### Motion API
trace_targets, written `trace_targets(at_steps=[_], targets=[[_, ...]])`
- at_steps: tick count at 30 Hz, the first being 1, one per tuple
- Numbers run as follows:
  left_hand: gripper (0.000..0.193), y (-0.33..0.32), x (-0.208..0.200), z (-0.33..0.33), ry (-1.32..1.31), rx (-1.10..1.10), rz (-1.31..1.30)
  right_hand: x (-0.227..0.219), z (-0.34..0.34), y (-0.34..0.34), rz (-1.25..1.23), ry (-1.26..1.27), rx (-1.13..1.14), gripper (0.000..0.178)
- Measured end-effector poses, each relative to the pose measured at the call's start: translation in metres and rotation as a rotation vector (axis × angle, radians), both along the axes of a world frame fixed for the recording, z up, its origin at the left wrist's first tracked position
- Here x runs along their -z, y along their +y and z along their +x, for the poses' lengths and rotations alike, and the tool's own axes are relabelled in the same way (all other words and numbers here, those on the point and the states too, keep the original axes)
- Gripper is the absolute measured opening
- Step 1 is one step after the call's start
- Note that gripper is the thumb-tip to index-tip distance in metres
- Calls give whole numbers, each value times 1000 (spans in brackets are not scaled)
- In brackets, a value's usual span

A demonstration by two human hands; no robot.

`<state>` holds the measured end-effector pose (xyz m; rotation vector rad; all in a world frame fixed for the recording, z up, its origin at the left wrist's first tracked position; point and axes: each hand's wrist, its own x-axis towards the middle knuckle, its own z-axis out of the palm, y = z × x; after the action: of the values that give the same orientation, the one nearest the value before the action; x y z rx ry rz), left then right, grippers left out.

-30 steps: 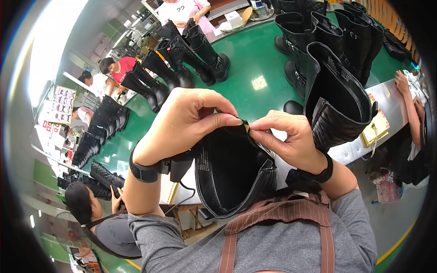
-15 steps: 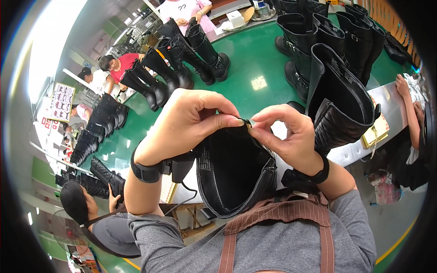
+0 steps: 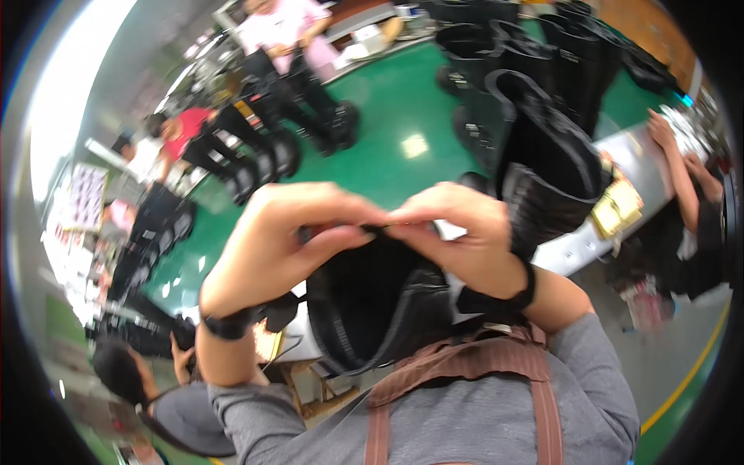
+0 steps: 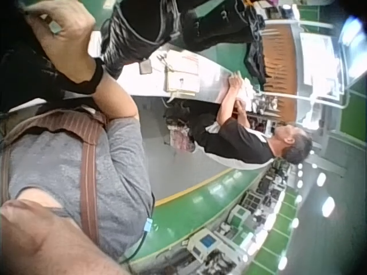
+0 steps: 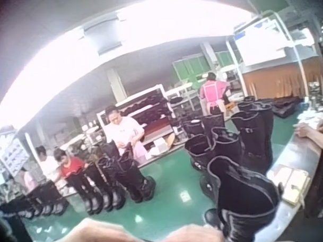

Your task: Inspecting and finishing black boots on a shoe manufacturing assembly line.

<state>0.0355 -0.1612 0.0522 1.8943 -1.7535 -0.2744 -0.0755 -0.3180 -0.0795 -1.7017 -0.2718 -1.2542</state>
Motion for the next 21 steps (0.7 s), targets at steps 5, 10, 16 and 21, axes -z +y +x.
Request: trace_targets(at_steps=[5,10,16,21], targets=[[32,7,-4,-10,-158,-69,-40,-1,5,4,-90,-99,48,21],[31,14,4,-15,-149,-150,-87,-13,-17,9,-171,-232,186,14],[30,17,15,-15,-102,-179,-128,23,-128,-73,-38,-522,822,6],[28,13,13,-16,-116,-168,-137,101,-143,-200,-216,819,1071,29]])
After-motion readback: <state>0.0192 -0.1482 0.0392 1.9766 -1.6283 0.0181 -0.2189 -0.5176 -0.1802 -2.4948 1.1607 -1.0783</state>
